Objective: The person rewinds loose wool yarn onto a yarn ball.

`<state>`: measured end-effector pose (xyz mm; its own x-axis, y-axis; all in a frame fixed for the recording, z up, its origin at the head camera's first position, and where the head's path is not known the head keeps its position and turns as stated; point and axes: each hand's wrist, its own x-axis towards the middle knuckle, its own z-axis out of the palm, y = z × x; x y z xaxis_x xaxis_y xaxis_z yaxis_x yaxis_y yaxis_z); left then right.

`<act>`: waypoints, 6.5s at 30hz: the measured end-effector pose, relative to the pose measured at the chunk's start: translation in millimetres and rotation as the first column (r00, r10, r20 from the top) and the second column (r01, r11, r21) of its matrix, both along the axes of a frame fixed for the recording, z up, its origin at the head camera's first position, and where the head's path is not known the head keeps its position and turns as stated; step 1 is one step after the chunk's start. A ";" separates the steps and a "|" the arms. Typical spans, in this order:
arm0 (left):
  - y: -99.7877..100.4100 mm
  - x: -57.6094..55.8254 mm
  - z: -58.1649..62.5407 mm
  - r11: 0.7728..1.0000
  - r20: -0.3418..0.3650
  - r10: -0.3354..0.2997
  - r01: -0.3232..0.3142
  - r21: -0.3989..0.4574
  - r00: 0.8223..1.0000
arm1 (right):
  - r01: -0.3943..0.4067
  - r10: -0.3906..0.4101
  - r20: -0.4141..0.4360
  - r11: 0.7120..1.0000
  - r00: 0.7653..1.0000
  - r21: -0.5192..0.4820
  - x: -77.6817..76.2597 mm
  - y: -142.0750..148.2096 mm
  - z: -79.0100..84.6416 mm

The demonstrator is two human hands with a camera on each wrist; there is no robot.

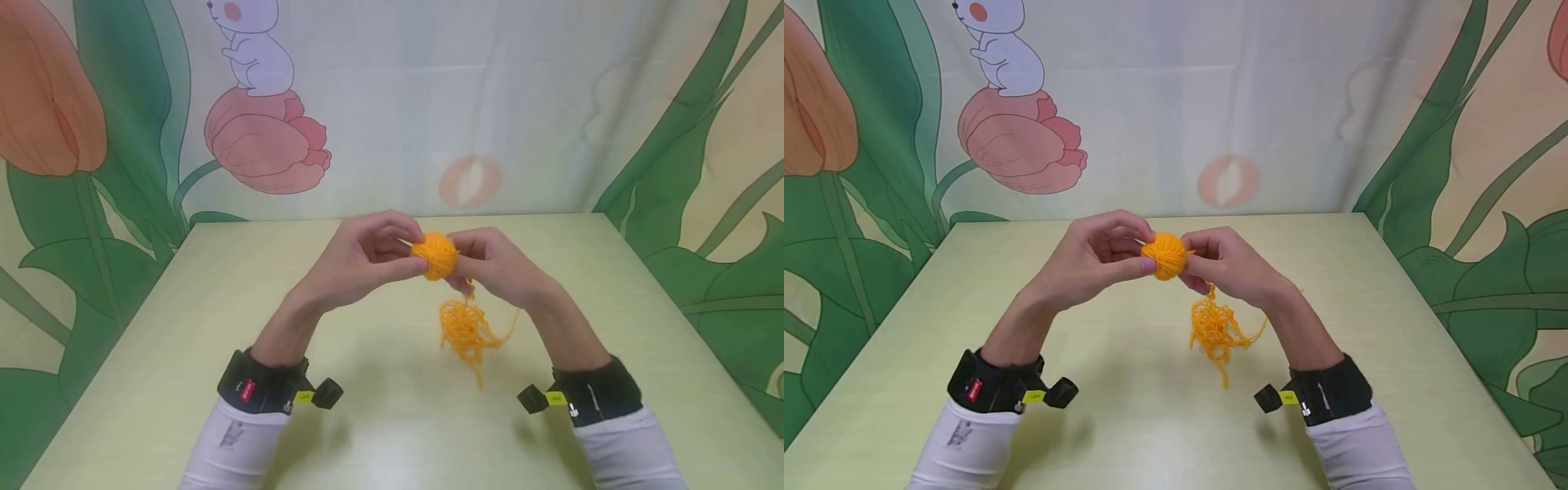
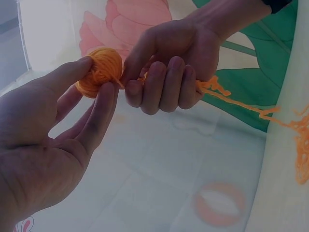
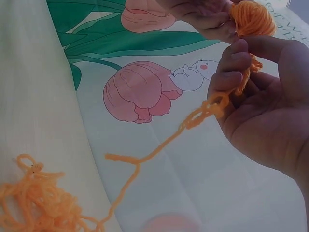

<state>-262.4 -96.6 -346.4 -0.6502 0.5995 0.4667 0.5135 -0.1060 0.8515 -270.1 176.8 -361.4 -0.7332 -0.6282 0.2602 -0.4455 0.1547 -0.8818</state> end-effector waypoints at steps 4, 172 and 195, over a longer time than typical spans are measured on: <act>1.1 -0.1 -1.1 0.999 -0.024 -0.040 0.039 -0.037 0.999 | 0.041 -0.039 0.042 0.998 0.998 -0.040 -1.7 3.1 -0.8; 10.7 -4.2 -10.6 0.939 -0.255 0.304 -0.334 -0.083 0.918 | 0.188 -0.212 -0.205 0.973 0.955 -0.132 18.7 -7.5 11.9; 12.2 -0.6 -4.5 0.934 -0.011 0.312 -0.305 0.188 0.950 | 0.110 -0.114 -0.248 0.993 0.962 -0.030 22.4 -19.2 6.6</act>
